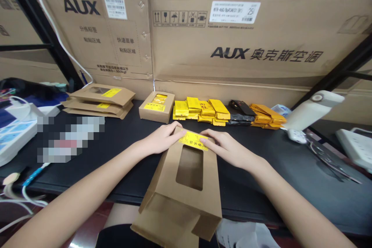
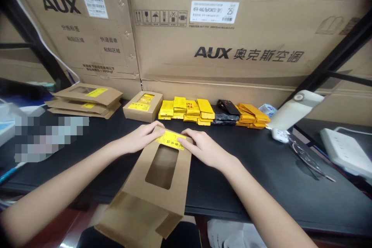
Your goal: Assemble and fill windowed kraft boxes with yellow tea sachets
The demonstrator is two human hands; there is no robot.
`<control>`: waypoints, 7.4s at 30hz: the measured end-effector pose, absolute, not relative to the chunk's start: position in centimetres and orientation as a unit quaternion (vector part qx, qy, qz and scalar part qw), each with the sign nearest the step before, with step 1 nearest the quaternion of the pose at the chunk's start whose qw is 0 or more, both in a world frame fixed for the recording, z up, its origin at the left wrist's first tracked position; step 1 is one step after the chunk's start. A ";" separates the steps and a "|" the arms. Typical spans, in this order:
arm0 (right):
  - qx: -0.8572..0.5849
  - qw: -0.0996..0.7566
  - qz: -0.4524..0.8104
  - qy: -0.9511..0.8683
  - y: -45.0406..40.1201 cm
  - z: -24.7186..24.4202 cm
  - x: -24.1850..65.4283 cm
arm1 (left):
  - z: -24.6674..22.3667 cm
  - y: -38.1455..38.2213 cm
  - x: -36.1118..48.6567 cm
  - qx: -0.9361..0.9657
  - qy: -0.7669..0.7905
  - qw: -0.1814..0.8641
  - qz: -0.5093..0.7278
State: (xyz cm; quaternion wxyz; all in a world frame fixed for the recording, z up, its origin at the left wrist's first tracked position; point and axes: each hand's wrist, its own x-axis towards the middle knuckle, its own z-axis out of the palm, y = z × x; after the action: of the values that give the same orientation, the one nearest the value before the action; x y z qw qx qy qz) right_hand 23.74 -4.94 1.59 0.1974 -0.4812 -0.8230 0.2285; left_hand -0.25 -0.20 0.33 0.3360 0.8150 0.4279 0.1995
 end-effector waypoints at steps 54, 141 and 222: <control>-0.478 0.206 0.230 -0.822 -4.9 1.6 23.7 | 0.2 -0.2 -0.3 0.818 0.428 0.329 0.200; -0.478 0.185 0.210 -0.833 -5.4 2.0 23.6 | 0.4 -0.6 -0.4 0.825 0.428 0.317 0.190; -0.487 0.284 0.287 -0.775 -4.0 0.3 23.8 | 0.0 -0.7 -0.3 0.878 0.360 0.218 0.226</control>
State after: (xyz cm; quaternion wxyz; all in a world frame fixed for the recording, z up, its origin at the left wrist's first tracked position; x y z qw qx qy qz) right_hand 23.81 -3.99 0.31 0.2837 -0.4869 -0.7747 0.2869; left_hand -0.25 -0.67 -0.04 0.2184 0.8784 0.3604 0.2256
